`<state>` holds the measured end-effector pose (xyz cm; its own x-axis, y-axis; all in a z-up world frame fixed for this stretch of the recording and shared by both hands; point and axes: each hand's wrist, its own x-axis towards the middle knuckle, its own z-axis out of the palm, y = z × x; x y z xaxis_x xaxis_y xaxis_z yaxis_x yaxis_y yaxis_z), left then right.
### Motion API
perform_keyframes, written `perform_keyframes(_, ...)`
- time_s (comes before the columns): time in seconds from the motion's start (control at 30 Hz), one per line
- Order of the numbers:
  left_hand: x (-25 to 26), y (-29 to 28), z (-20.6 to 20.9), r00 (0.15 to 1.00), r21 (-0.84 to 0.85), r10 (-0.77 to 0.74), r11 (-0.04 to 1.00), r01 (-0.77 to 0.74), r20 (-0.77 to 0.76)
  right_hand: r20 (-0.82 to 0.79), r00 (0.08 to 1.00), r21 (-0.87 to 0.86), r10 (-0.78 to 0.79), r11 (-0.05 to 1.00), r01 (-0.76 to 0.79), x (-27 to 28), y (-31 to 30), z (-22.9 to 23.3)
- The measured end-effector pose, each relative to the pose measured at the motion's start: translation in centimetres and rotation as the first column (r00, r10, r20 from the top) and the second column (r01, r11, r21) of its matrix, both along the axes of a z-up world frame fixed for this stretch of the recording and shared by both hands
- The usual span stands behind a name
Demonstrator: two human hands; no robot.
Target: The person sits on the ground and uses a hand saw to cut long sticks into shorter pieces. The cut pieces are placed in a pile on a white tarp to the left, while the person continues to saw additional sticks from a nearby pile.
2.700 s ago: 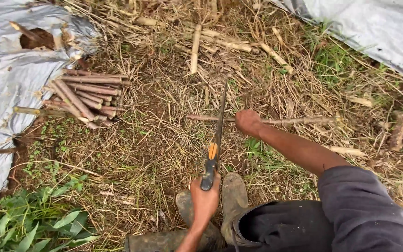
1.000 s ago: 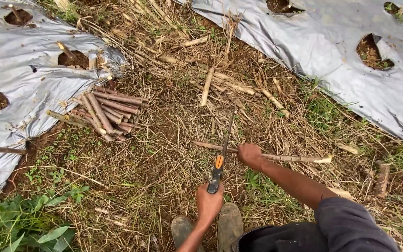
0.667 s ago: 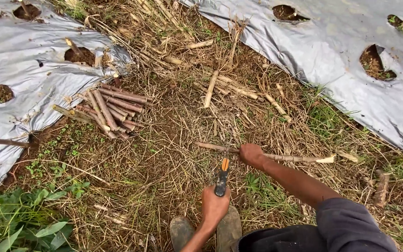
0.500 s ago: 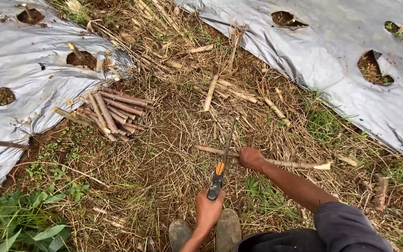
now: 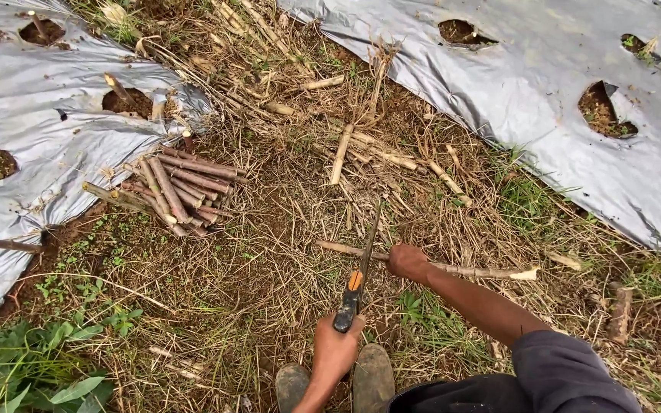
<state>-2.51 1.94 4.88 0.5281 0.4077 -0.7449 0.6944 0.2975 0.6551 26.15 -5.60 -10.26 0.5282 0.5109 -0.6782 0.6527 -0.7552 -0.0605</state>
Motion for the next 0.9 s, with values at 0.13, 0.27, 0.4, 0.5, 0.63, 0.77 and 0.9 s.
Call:
perform_keyframes(0.13, 0.0, -0.4, -1.2, 0.998, 0.005, 0.050, 0.999, -0.050, 0.040, -0.027, 0.999, -0.016, -0.023, 1.000, 0.023, -1.0, 0.3, 0.8)
perform_keyframes(0.27, 1.4, 0.2, -2.6, 0.997, 0.006, 0.083, 0.997, -0.083, 0.005, -0.007, 0.998, -0.052, -0.060, 0.997, 0.060, -1.2, 0.7, 1.9)
perform_keyframes(0.4, 0.0, 0.9, -0.3, 1.000, -0.022, 0.010, 1.000, -0.009, 0.026, -0.032, 0.999, -0.011, -0.043, 0.999, 0.043, -0.3, 0.3, 1.2)
perform_keyframes(0.5, -0.7, 1.0, 0.9, 0.999, -0.022, 0.021, 1.000, -0.021, 0.028, 0.000, 0.998, -0.057, -0.056, 0.997, 0.056, -0.6, 0.7, 1.3)
perform_keyframes(0.63, 0.6, 0.2, -3.0, 0.998, 0.060, 0.053, 0.997, -0.054, 0.030, 0.037, 0.999, -0.065, 0.040, 0.997, -0.037, -0.8, 0.3, 1.0)
perform_keyframes(0.77, -0.4, -0.1, -1.1, 0.999, 0.031, -0.001, 1.000, 0.000, 0.050, -0.024, 0.999, -0.036, -0.037, 0.999, 0.036, -0.3, 0.8, 1.4)
perform_keyframes(0.9, -1.1, 0.2, 1.7, 0.999, 0.015, -0.033, 0.999, 0.033, 0.020, -0.026, 0.998, -0.075, -0.053, 0.996, 0.051, -0.1, 0.9, 1.7)
